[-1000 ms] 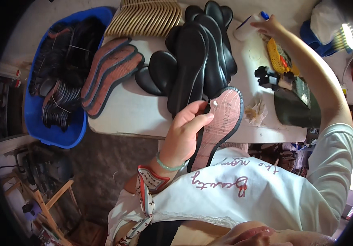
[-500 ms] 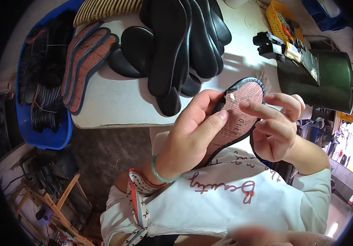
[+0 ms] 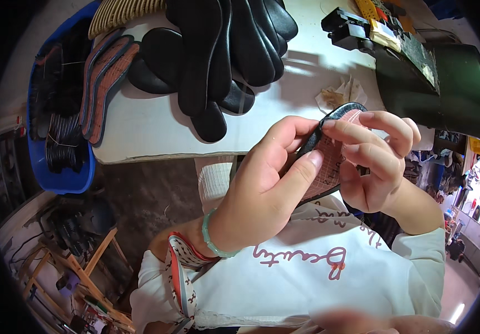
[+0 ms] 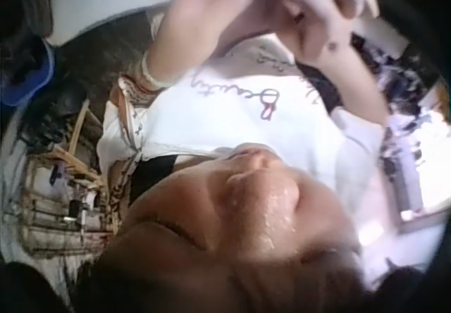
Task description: The person attaches the edge binding to a shoe insole by hand, trims the excess with scissors, applies liquid from a bottle onto the insole, and presses the edges around the sole.
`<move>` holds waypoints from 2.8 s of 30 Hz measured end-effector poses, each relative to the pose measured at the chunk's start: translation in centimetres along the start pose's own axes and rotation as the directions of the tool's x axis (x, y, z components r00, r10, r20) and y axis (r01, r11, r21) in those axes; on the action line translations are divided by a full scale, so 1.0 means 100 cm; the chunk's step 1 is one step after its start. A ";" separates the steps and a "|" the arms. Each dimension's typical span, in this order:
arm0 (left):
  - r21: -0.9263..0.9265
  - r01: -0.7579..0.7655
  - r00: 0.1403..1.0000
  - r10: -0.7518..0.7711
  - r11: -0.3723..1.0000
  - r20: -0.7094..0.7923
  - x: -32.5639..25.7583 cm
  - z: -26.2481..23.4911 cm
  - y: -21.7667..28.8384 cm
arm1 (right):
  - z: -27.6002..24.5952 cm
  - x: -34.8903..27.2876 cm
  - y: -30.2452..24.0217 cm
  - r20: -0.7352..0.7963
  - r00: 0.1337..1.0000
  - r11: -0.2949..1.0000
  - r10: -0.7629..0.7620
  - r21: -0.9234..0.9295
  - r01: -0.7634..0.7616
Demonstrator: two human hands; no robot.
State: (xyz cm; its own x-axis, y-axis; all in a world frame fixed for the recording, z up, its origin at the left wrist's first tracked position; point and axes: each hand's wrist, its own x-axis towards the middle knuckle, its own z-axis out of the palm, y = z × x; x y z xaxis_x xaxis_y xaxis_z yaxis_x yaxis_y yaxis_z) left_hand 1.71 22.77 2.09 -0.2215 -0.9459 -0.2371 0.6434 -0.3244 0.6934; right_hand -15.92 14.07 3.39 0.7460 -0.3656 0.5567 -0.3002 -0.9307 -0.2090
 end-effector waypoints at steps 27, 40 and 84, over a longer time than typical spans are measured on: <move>0.196 0.040 0.978 0.001 0.980 -0.207 0.010 0.059 -0.023 | -0.037 -0.078 -0.003 -0.219 0.941 0.963 0.257 -0.024 -0.268; 0.860 -0.171 0.762 0.618 0.480 -0.193 0.163 -0.044 -0.071 | 0.037 -0.109 0.020 0.447 0.462 -0.316 0.766 0.887 -0.336; 0.827 0.414 0.503 0.662 0.380 -0.556 -0.048 -0.305 0.155 | 0.020 -0.168 0.057 0.267 0.473 0.051 0.839 0.829 -0.557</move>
State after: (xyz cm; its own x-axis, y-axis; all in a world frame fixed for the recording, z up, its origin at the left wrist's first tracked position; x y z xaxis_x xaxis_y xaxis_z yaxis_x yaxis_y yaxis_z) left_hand 35.11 22.28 -6.81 0.7214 -0.6914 -0.0387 -0.4537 -0.5141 0.7279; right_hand -28.97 14.88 -8.75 0.2597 -0.9574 -0.1263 0.0617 0.1469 -0.9872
